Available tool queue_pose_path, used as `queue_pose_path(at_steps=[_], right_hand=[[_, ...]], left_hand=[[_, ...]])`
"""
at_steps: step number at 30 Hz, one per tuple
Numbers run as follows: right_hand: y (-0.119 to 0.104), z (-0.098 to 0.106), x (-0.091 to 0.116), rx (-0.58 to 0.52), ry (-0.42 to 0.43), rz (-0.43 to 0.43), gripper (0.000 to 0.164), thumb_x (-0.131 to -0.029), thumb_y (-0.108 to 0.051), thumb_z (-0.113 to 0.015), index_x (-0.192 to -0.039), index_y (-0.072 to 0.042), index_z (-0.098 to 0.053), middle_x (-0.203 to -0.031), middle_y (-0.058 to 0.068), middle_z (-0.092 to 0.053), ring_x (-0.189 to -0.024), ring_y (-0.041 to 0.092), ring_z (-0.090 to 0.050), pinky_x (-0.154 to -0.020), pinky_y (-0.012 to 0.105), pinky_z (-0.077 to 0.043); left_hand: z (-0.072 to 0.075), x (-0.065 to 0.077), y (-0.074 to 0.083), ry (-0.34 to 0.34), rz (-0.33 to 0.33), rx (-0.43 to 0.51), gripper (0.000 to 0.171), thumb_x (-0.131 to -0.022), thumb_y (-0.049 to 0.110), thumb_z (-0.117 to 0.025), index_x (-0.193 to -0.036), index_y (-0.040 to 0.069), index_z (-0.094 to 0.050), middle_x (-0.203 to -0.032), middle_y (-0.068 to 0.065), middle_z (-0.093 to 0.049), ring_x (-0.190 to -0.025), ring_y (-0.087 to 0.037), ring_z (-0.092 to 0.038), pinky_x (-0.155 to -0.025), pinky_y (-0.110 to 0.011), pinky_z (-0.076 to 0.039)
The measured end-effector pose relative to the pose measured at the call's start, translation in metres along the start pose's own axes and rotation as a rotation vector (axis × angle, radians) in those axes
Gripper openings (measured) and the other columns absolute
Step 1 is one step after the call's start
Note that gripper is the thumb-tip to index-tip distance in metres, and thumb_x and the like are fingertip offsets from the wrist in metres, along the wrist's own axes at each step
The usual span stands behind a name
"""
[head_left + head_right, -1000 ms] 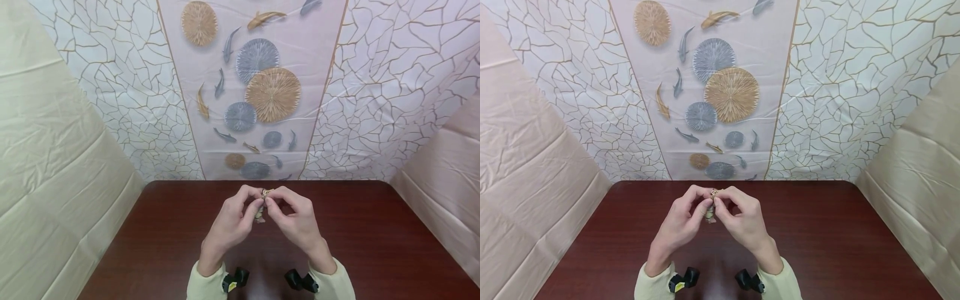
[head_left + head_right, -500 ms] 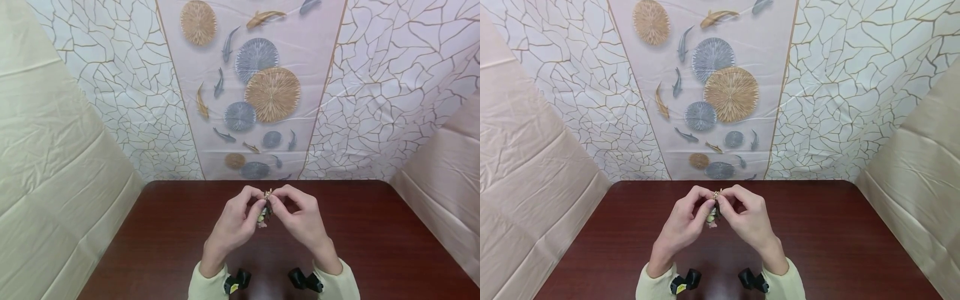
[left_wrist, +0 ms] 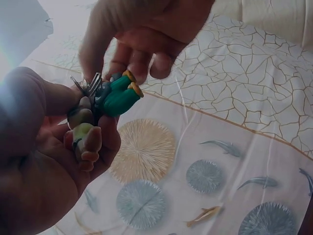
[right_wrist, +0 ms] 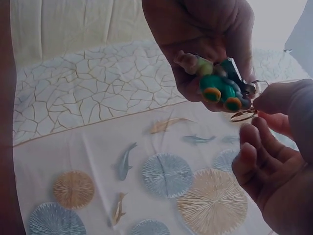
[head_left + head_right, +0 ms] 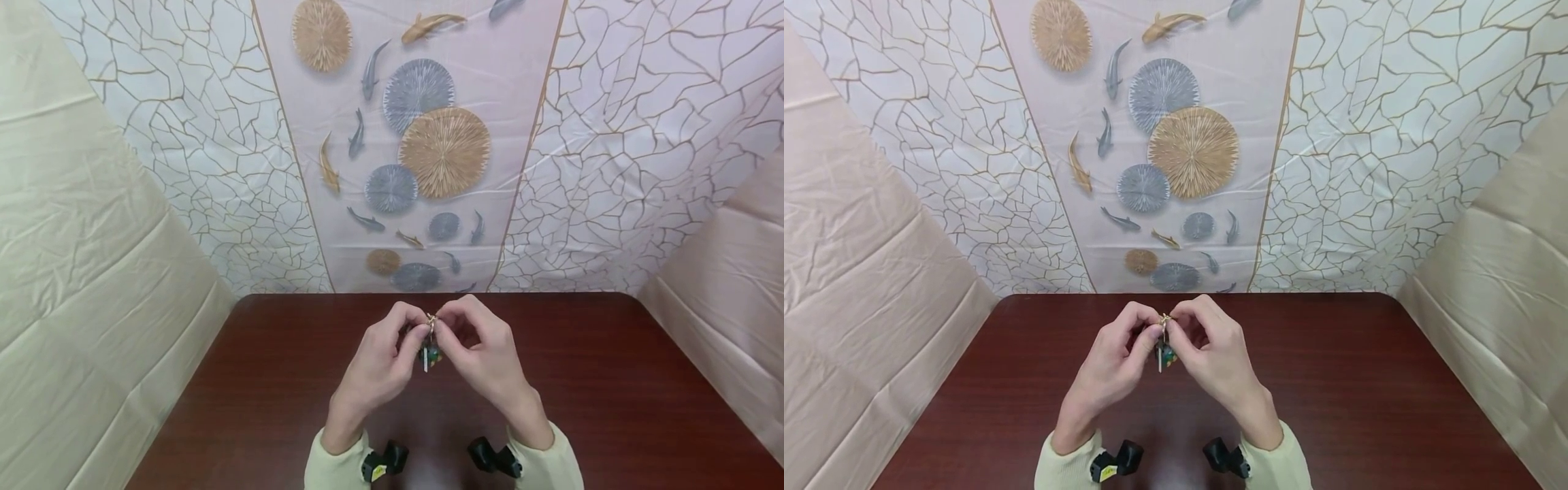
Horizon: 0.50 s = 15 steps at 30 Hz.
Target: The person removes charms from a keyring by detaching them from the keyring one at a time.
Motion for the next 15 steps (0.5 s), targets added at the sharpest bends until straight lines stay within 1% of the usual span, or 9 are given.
queue_pose_path(at_steps=[3, 5, 9, 11, 13, 15], right_hand=[[-0.0023, 0.0019, -0.0003, -0.019, 0.028, 0.041, 0.015, -0.083, 0.005, -0.068, -0.090, -0.007, -0.065, -0.077, -0.003, -0.056, -0.060, 0.003, -0.050, -0.049, 0.013, -0.042], [-0.0040, 0.0027, -0.0005, -0.037, 0.034, 0.065, 0.017, -0.081, 0.007, -0.068, -0.089, -0.008, -0.065, -0.077, -0.004, -0.056, -0.060, 0.003, -0.049, -0.049, 0.013, -0.041], [-0.0062, 0.0031, -0.0013, -0.102, 0.010, 0.077, 0.023, -0.080, 0.012, -0.067, -0.089, -0.009, -0.066, -0.079, -0.002, -0.060, -0.064, 0.003, -0.053, -0.052, 0.015, -0.044], [-0.0066, 0.0028, -0.0009, -0.139, -0.016, 0.059, 0.023, -0.081, 0.014, -0.066, -0.089, -0.008, -0.067, -0.079, -0.001, -0.061, -0.066, 0.005, -0.054, -0.053, 0.016, -0.045], [-0.0067, 0.0027, 0.0000, -0.168, -0.046, 0.014, 0.022, -0.083, 0.013, -0.065, -0.089, -0.009, -0.067, -0.078, -0.001, -0.061, -0.066, 0.005, -0.054, -0.053, 0.018, -0.045], [-0.0070, 0.0024, 0.0010, -0.173, -0.067, -0.039, 0.020, -0.085, 0.010, -0.066, -0.088, -0.009, -0.067, -0.076, -0.001, -0.060, -0.064, 0.005, -0.053, -0.051, 0.018, -0.044]], left_hand=[[-0.0006, -0.0003, -0.0005, 0.016, -0.020, -0.004, 0.005, -0.097, 0.008, -0.059, -0.101, 0.011, -0.057, -0.085, 0.001, -0.060, -0.071, -0.005, -0.052, -0.062, -0.017, -0.046], [-0.0008, -0.0001, -0.0010, 0.026, -0.034, -0.002, 0.005, -0.097, 0.008, -0.059, -0.101, 0.010, -0.057, -0.085, 0.000, -0.060, -0.069, -0.005, -0.051, -0.060, -0.016, -0.046], [-0.0009, -0.0002, -0.0021, 0.053, -0.075, -0.015, 0.005, -0.097, 0.008, -0.060, -0.102, 0.009, -0.059, -0.085, -0.001, -0.061, -0.069, -0.006, -0.051, -0.060, -0.015, -0.045], [-0.0007, -0.0006, -0.0021, 0.064, -0.094, -0.030, 0.005, -0.097, 0.008, -0.059, -0.102, 0.009, -0.060, -0.087, -0.001, -0.062, -0.070, -0.007, -0.052, -0.061, -0.015, -0.045], [-0.0008, -0.0009, -0.0022, 0.072, -0.110, -0.048, 0.004, -0.097, 0.008, -0.059, -0.101, 0.009, -0.060, -0.088, -0.001, -0.062, -0.072, -0.007, -0.054, -0.063, -0.014, -0.046], [-0.0005, -0.0011, -0.0022, 0.079, -0.116, -0.073, 0.004, -0.097, 0.008, -0.059, -0.101, 0.010, -0.061, -0.089, -0.001, -0.062, -0.074, -0.007, -0.054, -0.064, -0.014, -0.045]])
Point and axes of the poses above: each hand's wrist, its own x-axis away from the middle knuckle, its own z-axis out of the back of the hand, y = z × x, the point moved 1 cm from there along -x, towards the middle knuckle
